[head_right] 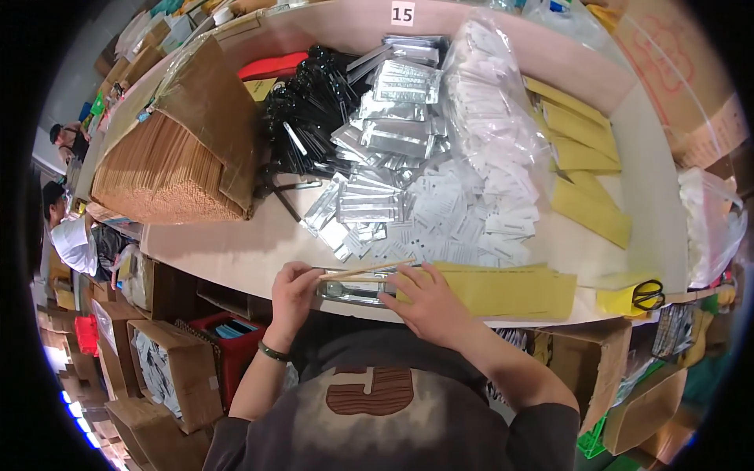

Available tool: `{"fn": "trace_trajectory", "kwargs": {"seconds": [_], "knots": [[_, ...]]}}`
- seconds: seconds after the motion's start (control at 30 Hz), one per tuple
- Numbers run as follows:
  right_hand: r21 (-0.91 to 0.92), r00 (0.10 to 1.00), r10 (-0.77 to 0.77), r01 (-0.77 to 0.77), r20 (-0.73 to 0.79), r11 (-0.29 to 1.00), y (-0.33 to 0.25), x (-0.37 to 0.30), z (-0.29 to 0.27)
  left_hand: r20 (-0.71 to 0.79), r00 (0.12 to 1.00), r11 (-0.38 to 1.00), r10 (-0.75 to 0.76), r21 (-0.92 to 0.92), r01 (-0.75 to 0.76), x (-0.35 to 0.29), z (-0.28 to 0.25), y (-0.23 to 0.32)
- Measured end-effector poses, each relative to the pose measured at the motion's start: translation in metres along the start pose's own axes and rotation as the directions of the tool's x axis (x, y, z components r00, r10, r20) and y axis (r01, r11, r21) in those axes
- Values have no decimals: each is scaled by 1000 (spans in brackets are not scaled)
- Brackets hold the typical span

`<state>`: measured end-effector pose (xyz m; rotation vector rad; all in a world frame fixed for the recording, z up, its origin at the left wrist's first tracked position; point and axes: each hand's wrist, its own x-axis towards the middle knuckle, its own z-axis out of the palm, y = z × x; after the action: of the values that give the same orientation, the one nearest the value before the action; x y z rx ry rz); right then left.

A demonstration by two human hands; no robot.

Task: Packaging small silver and black packets into yellow envelopes at a warehouse workstation.

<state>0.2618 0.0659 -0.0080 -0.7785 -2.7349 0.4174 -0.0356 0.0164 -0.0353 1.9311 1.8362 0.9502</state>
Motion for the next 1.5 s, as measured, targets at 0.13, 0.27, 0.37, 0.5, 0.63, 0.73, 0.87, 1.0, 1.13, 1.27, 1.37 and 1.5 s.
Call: {"fn": "trace_trajectory", "kwargs": {"seconds": [0.13,0.27,0.37,0.5,0.63,0.73,0.87,1.0,1.13,1.27,1.37,1.5], "knots": [[59,998,41,-37,-52,998,-2,3,-3,82,997,995,-10,-96,18,1,-17,-8],[108,992,89,-80,-85,991,-3,1,-1,248,969,997,-21,-66,38,16,-61,-10],[82,995,84,-79,-58,994,-4,0,-2,403,913,998,-57,10,57,24,-79,-19],[61,996,85,-83,-35,995,-2,0,0,557,807,981,-195,109,162,39,-81,-18],[105,991,75,-64,-109,992,-1,1,8,589,804,997,-83,48,68,46,-39,0],[85,984,105,-94,-144,992,-3,6,11,371,923,991,-103,118,63,50,-4,25],[137,976,181,-164,-120,977,-3,7,5,228,971,985,-67,-140,101,38,12,40],[19,973,220,-219,-65,975,-9,5,-10,-107,969,974,-222,28,226,29,23,33],[51,981,189,-186,-45,981,-4,7,-14,-66,969,966,-239,83,244,33,28,47],[122,984,152,-140,-90,983,3,3,-6,9,985,983,-174,56,173,15,46,74],[116,989,113,-102,-92,988,0,6,-5,83,995,994,-59,-90,66,8,50,95],[108,987,141,-132,-75,985,-2,11,-8,84,956,954,-281,-85,288,22,44,80]]}}
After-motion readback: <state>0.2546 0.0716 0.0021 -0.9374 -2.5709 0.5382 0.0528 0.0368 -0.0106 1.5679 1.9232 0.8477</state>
